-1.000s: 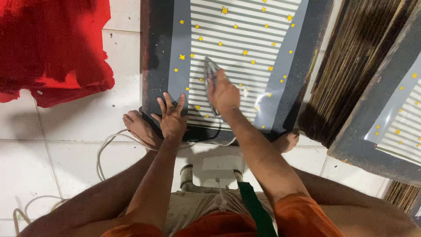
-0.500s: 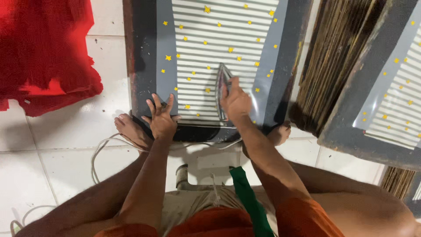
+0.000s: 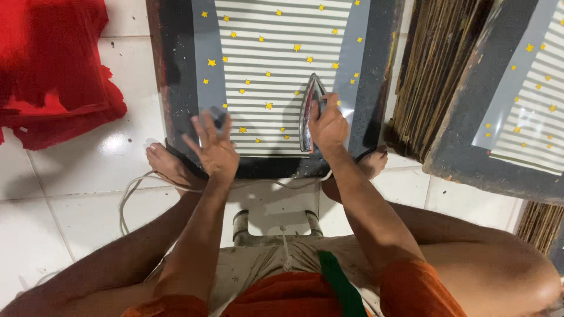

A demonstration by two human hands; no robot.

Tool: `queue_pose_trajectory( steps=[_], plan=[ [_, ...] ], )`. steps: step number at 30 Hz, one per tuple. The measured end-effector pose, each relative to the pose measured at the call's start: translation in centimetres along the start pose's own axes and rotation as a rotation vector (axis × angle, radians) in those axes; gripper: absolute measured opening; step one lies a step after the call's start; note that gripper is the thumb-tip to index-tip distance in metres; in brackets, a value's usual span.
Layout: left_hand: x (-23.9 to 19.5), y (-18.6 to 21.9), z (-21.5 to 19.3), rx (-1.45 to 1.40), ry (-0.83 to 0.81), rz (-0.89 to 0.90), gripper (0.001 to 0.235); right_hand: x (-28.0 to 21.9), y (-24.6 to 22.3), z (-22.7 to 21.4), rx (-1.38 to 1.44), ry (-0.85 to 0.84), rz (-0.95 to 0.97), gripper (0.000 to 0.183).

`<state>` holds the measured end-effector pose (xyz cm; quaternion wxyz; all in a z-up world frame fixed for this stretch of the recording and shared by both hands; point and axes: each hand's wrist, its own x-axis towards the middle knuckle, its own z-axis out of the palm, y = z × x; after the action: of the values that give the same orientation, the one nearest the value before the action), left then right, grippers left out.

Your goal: The person irons a striped shirt with yellow stars that is laid out on a flat surface. They use an electric iron to smooth the fabric, moving it back and forth across the shirt. The person briefly lifts the shirt to adjust its position before continuing to iron.

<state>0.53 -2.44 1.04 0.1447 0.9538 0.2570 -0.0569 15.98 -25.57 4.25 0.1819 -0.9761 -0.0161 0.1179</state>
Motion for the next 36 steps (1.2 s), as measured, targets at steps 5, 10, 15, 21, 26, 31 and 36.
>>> queue_pose_trajectory(
  steps=[5,10,15,21,26,31,36],
  plan=[
    [-1.1,1.8,0.7,0.124,-0.22,0.002,0.092,-3.0,-5.3,1.5,0.066,-0.038,-0.061,0.027],
    [-1.4,1.1,1.1,0.141,-0.232,0.039,0.099,-3.9,-5.7,3.8,0.059,-0.032,-0.146,0.029],
    [-1.4,1.0,0.9,0.055,-0.299,0.045,0.097,-3.9,-1.2,2.3,0.134,-0.035,-0.004,0.029],
    [-1.1,1.2,0.5,0.053,-0.293,0.018,0.094,-3.0,0.5,-0.6,0.102,0.064,0.15,0.028],
    [-1.0,1.4,0.6,-0.008,-0.251,0.047,0.096,-3.5,1.1,-0.6,0.299,0.048,0.118,0.024],
    [-1.2,0.4,1.7,0.024,-0.231,0.088,0.099,-4.3,0.4,-0.5,0.286,0.0,0.069,0.028],
    [-1.1,0.0,2.2,-0.005,-0.221,0.085,0.101,-3.9,1.1,0.3,0.27,0.036,0.096,0.03]
  ],
)
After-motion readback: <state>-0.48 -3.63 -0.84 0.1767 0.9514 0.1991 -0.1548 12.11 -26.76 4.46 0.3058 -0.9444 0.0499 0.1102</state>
